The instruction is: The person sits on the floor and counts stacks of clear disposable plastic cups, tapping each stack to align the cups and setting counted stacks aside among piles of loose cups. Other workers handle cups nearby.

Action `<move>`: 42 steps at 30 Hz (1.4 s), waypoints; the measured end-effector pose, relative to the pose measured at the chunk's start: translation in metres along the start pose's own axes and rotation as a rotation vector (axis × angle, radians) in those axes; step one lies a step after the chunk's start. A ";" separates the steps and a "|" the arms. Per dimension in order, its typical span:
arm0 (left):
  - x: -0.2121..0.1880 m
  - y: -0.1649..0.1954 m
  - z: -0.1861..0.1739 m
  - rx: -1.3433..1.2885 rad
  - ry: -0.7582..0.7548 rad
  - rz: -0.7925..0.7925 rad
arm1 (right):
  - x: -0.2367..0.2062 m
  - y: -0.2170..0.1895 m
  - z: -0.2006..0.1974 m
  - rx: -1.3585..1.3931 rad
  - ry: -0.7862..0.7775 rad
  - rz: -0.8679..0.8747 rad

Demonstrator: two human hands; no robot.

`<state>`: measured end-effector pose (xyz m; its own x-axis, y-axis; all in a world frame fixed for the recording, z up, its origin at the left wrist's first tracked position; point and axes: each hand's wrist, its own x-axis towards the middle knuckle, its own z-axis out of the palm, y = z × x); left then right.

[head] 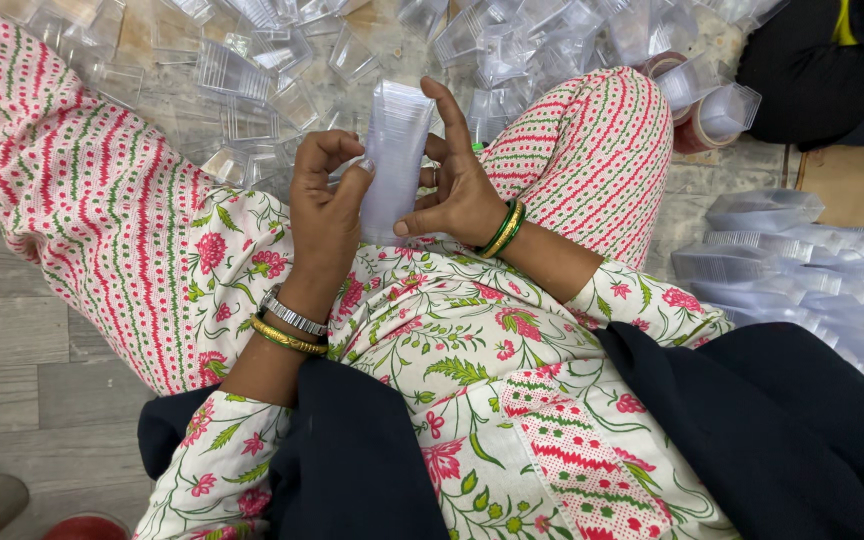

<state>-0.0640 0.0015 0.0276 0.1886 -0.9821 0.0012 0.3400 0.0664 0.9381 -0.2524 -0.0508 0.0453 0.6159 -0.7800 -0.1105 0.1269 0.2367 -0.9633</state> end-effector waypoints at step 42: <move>0.012 -0.020 -0.006 -0.058 -0.034 -0.227 | 0.022 0.000 -0.012 -0.133 0.119 -0.160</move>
<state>-0.0625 -0.0108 0.0067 0.0703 -0.9783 -0.1948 0.4225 -0.1477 0.8943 -0.2482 -0.0751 0.0400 0.4993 -0.8660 0.0259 0.1072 0.0321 -0.9937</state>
